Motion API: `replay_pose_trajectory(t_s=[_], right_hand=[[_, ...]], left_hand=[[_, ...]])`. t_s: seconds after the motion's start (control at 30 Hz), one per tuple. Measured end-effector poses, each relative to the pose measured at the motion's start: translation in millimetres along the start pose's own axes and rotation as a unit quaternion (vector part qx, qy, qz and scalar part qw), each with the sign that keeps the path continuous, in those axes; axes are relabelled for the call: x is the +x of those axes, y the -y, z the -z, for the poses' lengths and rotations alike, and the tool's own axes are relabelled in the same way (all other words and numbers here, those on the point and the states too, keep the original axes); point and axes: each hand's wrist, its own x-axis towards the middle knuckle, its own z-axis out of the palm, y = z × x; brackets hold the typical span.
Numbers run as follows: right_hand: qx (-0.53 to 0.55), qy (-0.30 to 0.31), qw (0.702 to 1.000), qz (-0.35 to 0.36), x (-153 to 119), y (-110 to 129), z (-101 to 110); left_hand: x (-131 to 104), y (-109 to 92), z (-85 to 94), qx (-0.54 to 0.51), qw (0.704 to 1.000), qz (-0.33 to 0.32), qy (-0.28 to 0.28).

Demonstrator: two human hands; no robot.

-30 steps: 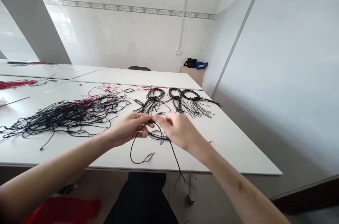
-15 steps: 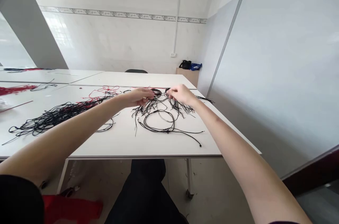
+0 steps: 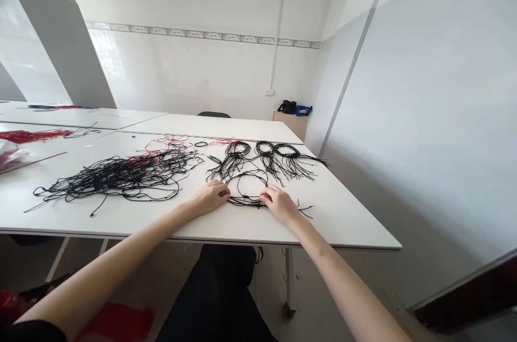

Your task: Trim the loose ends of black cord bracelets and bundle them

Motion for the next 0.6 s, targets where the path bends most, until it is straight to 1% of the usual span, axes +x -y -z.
replay_pose_trajectory(t_s=[0.07,0.13,0.3,0.43,0.6], right_hand=[[0.007,-0.021,1.000,0.003,-3,-1,2],[0.013,-0.031,0.999,0.006,-4,0,5],[0.019,-0.032,0.999,0.012,-8,3,11],[0.020,-0.022,0.999,0.015,-11,3,11],[0.011,0.011,1.000,0.007,-13,1,12]], left_hand=[[-3,1,-0.1,0.028,0.999,-0.019,-0.015],[-3,3,0.7,0.046,0.998,-0.029,-0.018],[-6,6,1.2,0.057,0.997,-0.051,-0.021],[-12,7,6.0,0.055,0.996,-0.069,-0.033],[-18,5,12.0,0.062,0.996,-0.059,-0.001]])
